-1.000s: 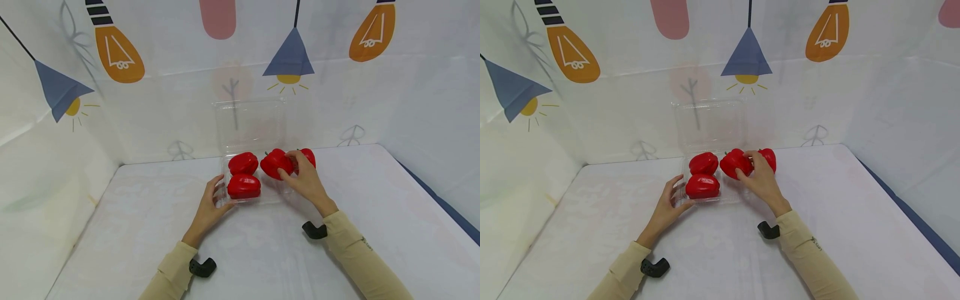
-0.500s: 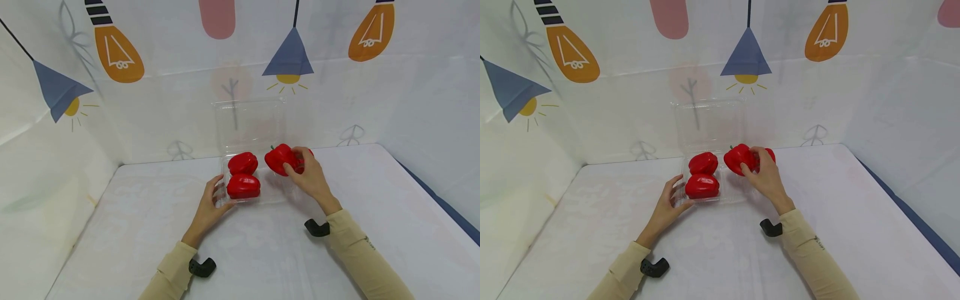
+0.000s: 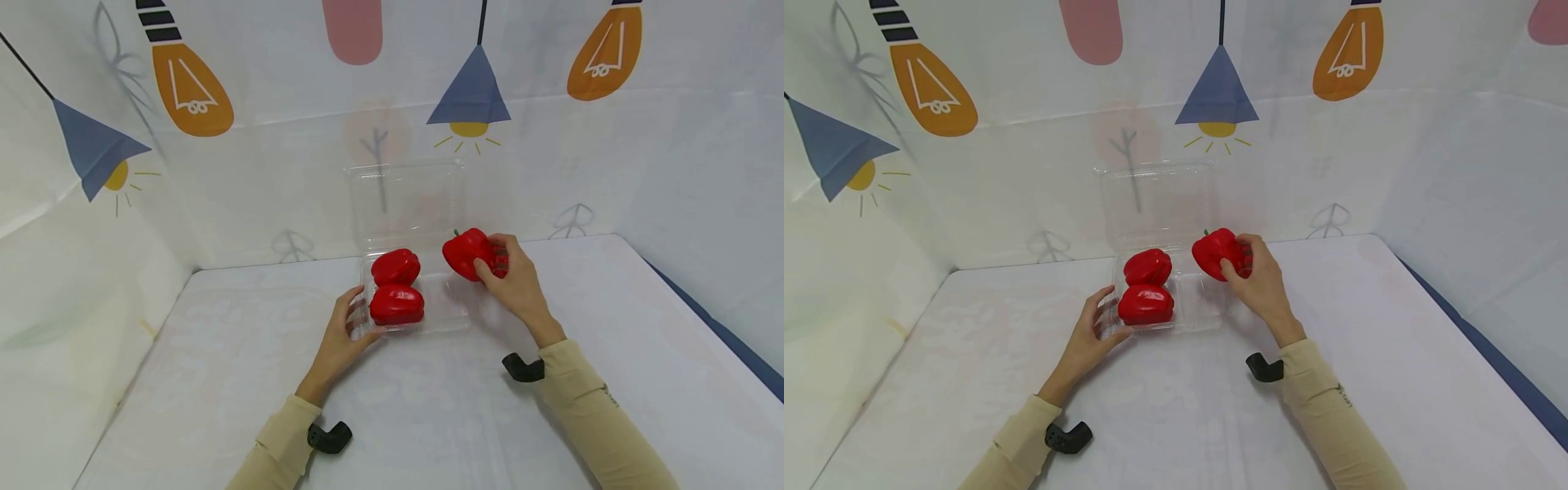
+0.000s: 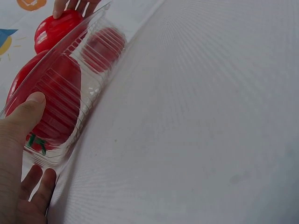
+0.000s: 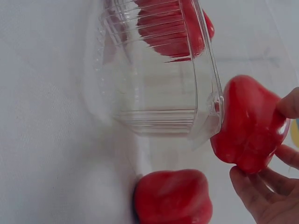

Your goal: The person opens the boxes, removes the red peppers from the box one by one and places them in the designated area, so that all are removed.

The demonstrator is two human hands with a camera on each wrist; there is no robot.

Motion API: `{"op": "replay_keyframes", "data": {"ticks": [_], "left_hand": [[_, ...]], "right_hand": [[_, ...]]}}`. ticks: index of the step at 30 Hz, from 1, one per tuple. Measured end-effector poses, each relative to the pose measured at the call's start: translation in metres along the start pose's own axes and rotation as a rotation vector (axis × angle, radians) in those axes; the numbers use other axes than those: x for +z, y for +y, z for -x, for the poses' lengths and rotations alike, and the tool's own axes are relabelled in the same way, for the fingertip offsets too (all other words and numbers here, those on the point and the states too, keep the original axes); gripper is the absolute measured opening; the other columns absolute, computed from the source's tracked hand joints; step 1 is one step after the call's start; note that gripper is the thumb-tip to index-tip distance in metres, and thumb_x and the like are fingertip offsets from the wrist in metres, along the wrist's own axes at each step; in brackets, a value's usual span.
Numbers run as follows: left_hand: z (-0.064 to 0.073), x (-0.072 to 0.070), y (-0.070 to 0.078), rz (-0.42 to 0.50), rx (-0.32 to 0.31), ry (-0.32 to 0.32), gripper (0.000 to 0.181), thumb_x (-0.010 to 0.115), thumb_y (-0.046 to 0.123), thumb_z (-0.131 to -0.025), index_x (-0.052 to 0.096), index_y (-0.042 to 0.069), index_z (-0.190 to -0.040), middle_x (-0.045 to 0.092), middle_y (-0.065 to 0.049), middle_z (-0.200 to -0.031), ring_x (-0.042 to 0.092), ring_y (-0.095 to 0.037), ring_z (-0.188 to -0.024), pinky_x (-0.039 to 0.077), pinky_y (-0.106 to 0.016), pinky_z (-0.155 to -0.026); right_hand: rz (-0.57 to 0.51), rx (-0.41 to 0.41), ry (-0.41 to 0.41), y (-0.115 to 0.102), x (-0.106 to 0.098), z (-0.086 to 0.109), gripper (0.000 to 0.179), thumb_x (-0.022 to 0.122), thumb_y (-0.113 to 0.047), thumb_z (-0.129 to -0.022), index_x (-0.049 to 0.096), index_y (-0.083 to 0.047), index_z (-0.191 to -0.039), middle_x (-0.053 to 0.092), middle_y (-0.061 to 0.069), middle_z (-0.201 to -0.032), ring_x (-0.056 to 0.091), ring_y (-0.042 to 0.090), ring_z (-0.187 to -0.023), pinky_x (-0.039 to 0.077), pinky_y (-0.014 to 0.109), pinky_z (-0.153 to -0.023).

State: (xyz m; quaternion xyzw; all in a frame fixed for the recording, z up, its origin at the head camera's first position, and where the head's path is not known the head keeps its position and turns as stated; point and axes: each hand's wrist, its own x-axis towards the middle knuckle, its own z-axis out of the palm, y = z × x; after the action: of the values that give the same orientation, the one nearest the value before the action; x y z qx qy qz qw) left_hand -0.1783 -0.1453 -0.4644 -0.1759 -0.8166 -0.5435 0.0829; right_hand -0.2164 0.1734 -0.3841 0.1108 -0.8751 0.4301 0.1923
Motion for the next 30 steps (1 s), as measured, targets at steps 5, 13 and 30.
{"op": "replay_keyframes", "data": {"ticks": [5, 13, 30], "left_hand": [[0.0, 0.0, -0.001, -0.006, 0.006, 0.002, 0.085, 0.079, 0.02, -0.077, 0.029, 0.016, -0.145, 0.034, -0.007, -0.147, 0.042, -0.028, -0.132, 0.048, -0.046, -0.099], [0.001, 0.0, -0.001, -0.009, 0.008, 0.004, 0.085, 0.079, 0.02, -0.076, 0.029, 0.016, -0.145, 0.035, -0.006, -0.147, 0.043, -0.026, -0.133, 0.048, -0.045, -0.099], [0.0, 0.0, -0.003, -0.007, 0.012, 0.001, 0.085, 0.079, 0.021, -0.076, 0.029, 0.016, -0.145, 0.035, -0.008, -0.147, 0.044, -0.027, -0.132, 0.048, -0.045, -0.099]], "right_hand": [[0.003, 0.017, -0.005, 0.002, -0.002, 0.0, 0.049, 0.061, -0.022, -0.089, 0.042, -0.004, -0.131, 0.055, 0.016, -0.126, 0.055, 0.031, -0.11, 0.054, 0.05, -0.088], [0.01, 0.05, 0.023, 0.005, -0.008, -0.001, 0.048, 0.06, -0.022, -0.09, 0.041, -0.005, -0.131, 0.053, 0.015, -0.128, 0.053, 0.031, -0.112, 0.054, 0.05, -0.088], [0.008, 0.101, 0.061, 0.017, -0.019, -0.005, 0.049, 0.057, -0.023, -0.092, 0.037, -0.005, -0.133, 0.05, 0.018, -0.132, 0.053, 0.034, -0.114, 0.052, 0.053, -0.091]]}}
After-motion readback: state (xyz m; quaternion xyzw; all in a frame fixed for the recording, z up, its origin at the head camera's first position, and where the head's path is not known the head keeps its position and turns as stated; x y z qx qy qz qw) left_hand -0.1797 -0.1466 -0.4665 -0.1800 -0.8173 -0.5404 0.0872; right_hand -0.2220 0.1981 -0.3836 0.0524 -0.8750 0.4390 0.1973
